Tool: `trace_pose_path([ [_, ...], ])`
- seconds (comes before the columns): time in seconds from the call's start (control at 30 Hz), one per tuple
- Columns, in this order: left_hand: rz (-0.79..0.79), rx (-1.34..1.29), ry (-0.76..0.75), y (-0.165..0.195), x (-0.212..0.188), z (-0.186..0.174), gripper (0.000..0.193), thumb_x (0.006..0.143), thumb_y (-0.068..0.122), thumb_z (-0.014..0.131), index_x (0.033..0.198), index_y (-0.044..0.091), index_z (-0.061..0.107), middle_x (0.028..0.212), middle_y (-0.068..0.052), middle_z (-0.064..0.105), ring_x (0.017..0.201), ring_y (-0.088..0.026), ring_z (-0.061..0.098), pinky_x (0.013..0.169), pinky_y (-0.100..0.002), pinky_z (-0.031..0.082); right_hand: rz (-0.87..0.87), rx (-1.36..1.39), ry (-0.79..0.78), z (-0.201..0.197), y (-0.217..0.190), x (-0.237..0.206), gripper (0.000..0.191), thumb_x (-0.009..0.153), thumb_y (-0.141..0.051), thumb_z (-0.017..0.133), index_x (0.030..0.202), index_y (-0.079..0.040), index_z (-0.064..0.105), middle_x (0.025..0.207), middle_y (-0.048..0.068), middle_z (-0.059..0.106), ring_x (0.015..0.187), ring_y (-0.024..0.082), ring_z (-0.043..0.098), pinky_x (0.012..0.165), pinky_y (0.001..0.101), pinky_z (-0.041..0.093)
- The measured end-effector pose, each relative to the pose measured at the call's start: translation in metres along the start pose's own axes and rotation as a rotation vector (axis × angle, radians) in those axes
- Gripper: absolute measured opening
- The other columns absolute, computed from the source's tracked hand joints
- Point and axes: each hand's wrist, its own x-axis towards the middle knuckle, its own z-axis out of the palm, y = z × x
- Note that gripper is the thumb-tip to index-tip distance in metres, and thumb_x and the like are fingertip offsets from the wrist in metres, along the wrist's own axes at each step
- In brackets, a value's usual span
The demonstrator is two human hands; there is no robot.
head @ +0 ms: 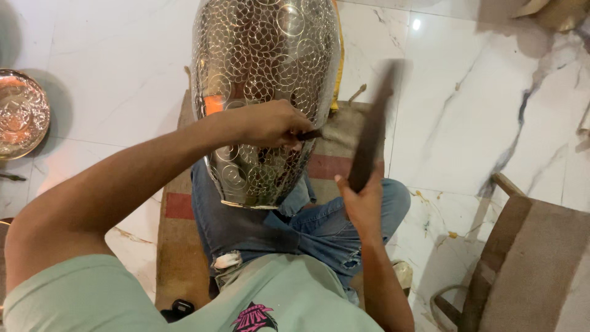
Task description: The person sits on the floor with a large engraved brass vase held between their legs and hammers a chisel against the vase surface with a wooden mallet, working the decorative pattern. They reposition the chisel on different spots of the vase as they strike.
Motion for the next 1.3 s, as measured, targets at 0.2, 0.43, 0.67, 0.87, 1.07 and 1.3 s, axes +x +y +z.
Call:
trace_pose_path([
  [0.2, 0.067, 0.011, 0.16, 0.001, 0.002, -0.007, 0.046, 0.085, 0.013, 0.076, 0.128, 0.003, 0.063, 0.091, -0.014, 0.073, 0.084, -0.03, 0.071, 0.078, -0.046, 0.054, 0.064, -0.196, -0.147, 0.008, -0.011, -0.01, 0.051, 0.083, -0.015, 0.083, 0.124, -0.003, 0.056, 0.083, 0.01, 0.074, 0.074, 0.017, 0.074, 0.067, 0.0356, 0.057],
  [0.43, -0.018, -0.016, -0.132, -0.003, 0.018, -0.011, 0.034, 0.089, 0.017, 0.071, 0.123, 0.01, 0.07, 0.088, -0.008, 0.076, 0.082, -0.024, 0.073, 0.076, -0.045, 0.054, 0.022, -0.035, -0.023, 0.01, 0.009, -0.012, 0.059, 0.082, -0.008, 0.082, 0.133, 0.0, 0.053, 0.083, 0.013, 0.067, 0.072, 0.027, 0.07, 0.063, 0.0415, 0.054],
  [0.67, -0.027, 0.025, -0.145, -0.005, 0.014, -0.009, 0.029, 0.092, 0.019, 0.07, 0.119, 0.008, 0.07, 0.086, -0.007, 0.075, 0.077, -0.021, 0.071, 0.073, -0.042, 0.056, 0.013, 0.214, -0.008, 0.004, 0.007, -0.004, 0.072, 0.087, -0.005, 0.079, 0.146, -0.005, 0.038, 0.083, 0.003, 0.062, 0.07, 0.016, 0.06, 0.062, 0.0331, 0.052],
  [0.87, -0.111, 0.039, 0.207, 0.006, -0.014, 0.002, 0.023, 0.093, 0.017, 0.071, 0.111, 0.002, 0.069, 0.091, -0.014, 0.073, 0.082, -0.028, 0.071, 0.079, -0.046, 0.054, -0.181, -0.132, -0.196, -0.033, -0.054, 0.053, 0.081, 0.087, -0.007, 0.08, 0.157, -0.012, 0.04, 0.092, 0.014, 0.066, 0.08, 0.021, 0.064, 0.068, 0.0376, 0.053],
  [1.07, -0.114, -0.013, 0.569, 0.017, -0.04, 0.019, 0.029, 0.091, 0.013, 0.074, 0.114, -0.002, 0.065, 0.101, -0.02, 0.071, 0.091, -0.034, 0.071, 0.08, -0.045, 0.055, -0.314, -0.414, -0.385, -0.058, -0.119, 0.087, 0.083, 0.086, -0.009, 0.073, 0.158, -0.021, 0.036, 0.095, 0.017, 0.072, 0.085, 0.037, 0.072, 0.077, 0.0481, 0.057],
  [1.3, -0.364, -0.286, 1.15, 0.035, -0.049, 0.058, 0.029, 0.097, 0.009, 0.073, 0.121, 0.001, 0.059, 0.1, -0.012, 0.072, 0.086, -0.02, 0.072, 0.076, -0.033, 0.058, -0.591, -0.594, -0.385, -0.053, -0.155, 0.099, 0.083, 0.088, -0.015, 0.073, 0.159, -0.024, 0.031, 0.101, 0.019, 0.067, 0.088, 0.043, 0.067, 0.076, 0.052, 0.054],
])
